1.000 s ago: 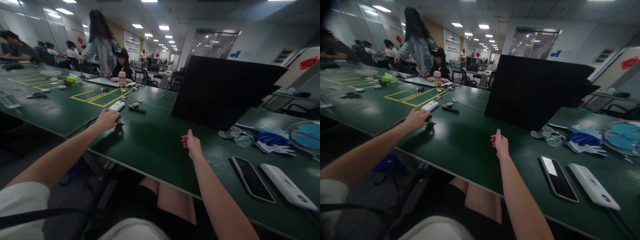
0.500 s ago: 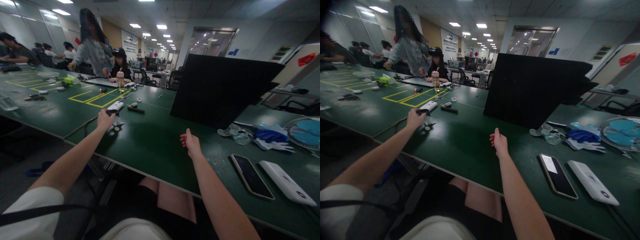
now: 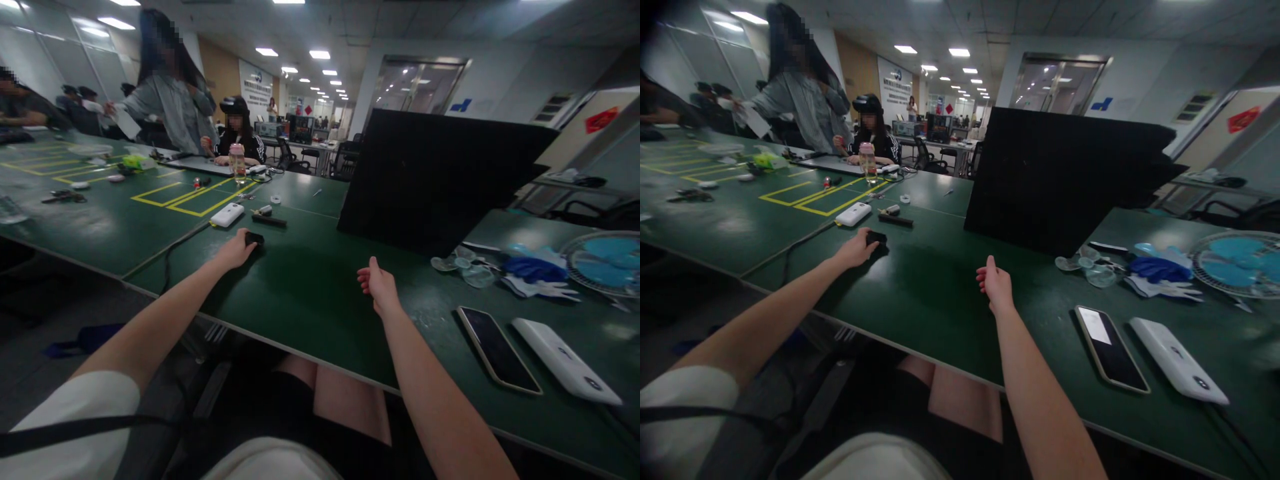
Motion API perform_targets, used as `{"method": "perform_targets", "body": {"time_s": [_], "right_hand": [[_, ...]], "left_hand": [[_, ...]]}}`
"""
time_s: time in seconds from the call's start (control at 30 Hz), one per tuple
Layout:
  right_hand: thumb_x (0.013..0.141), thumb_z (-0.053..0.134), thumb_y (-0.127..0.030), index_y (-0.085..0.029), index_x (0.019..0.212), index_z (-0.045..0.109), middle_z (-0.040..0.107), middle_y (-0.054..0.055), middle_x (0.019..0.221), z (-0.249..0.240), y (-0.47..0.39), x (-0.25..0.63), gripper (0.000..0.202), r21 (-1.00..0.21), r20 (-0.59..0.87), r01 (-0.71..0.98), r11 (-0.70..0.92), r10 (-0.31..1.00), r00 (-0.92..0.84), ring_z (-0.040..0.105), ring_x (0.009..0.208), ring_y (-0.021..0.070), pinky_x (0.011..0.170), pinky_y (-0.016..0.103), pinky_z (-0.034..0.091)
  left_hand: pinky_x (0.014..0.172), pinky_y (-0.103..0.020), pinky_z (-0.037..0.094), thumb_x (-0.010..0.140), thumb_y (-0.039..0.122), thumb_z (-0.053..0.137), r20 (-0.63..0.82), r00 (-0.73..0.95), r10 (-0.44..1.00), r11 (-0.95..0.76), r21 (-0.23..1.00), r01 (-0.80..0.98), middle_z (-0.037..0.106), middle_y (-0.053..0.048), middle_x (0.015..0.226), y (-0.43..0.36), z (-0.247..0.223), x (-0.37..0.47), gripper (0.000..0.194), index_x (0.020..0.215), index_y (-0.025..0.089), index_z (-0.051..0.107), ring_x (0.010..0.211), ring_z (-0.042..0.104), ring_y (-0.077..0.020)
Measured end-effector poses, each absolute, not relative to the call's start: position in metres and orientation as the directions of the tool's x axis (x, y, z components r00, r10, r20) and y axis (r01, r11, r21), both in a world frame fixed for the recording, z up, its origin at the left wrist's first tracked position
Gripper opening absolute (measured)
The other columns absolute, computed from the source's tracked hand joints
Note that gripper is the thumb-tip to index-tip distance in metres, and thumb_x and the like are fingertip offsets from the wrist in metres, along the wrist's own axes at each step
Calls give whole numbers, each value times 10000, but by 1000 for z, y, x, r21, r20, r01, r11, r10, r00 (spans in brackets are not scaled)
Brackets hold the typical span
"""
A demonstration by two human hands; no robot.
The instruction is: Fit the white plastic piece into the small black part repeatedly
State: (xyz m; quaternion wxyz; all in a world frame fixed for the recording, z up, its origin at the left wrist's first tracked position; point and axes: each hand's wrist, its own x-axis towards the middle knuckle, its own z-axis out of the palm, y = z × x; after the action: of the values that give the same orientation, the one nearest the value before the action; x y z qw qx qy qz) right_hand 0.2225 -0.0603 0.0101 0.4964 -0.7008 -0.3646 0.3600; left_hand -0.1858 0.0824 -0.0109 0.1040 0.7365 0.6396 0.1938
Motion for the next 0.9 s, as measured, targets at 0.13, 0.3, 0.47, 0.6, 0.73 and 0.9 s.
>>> {"method": "perform_targets", "body": {"time_s": [0.13, 0.3, 0.47, 0.6, 0.73, 0.9], "right_hand": [[981, 482, -619, -214, 833, 707, 727, 85, 871, 13, -63, 221, 486, -965, -145, 125, -231, 864, 482, 639, 678, 174, 516, 273, 510], [978, 428, -678, -215, 832, 702, 717, 77, 830, 12, -62, 225, 558, -982, -162, 7, -191, 853, 496, 621, 622, 159, 481, 268, 491], [961, 316, -762, -208, 839, 688, 688, 59, 748, 13, -57, 237, 679, -978, -177, -191, -83, 811, 557, 586, 549, 139, 443, 260, 454], [950, 246, -795, -207, 829, 654, 629, 28, 666, 19, -56, 247, 726, -942, -194, -333, 28, 766, 612, 539, 490, 118, 421, 249, 418], [940, 193, -810, -218, 809, 616, 592, 9, 618, 21, -56, 255, 740, -918, -215, -392, 64, 750, 626, 506, 451, 117, 411, 255, 394], [941, 193, -800, -212, 778, 626, 601, 22, 625, 17, -53, 258, 749, -941, -172, -332, 65, 754, 634, 499, 460, 121, 418, 263, 369]], "left_hand": [[945, -409, 521, 998, 461, 453, 164, 62, 984, -124, 403, 907, 664, -228, 1311, 84, -8, -180, 550, 1434, 150, 329, 1149, 689, -339], [940, -393, 521, 1000, 444, 478, 163, 137, 977, -194, 415, 889, 687, -217, 1273, 76, -6, -140, 534, 1427, 156, 336, 1113, 705, -323], [924, -383, 529, 1000, 418, 496, 171, 424, 889, -453, 459, 765, 689, -200, 1252, 41, -7, -60, 517, 1430, 174, 347, 1087, 715, -311], [874, -358, 549, 990, 444, 515, 130, 610, 781, -570, 547, 613, 703, -169, 1213, -2, -4, 11, 521, 1423, 200, 361, 1022, 733, -279], [862, -382, 557, 981, 462, 518, 164, 671, 723, -628, 562, 538, 703, -164, 1178, -35, -5, 63, 493, 1384, 203, 404, 1032, 722, -297], [888, -412, 552, 967, 456, 544, 182, 669, 721, -596, 655, 465, 688, -166, 1174, -38, -7, 74, 512, 1381, 186, 409, 1048, 701, -297]]}}
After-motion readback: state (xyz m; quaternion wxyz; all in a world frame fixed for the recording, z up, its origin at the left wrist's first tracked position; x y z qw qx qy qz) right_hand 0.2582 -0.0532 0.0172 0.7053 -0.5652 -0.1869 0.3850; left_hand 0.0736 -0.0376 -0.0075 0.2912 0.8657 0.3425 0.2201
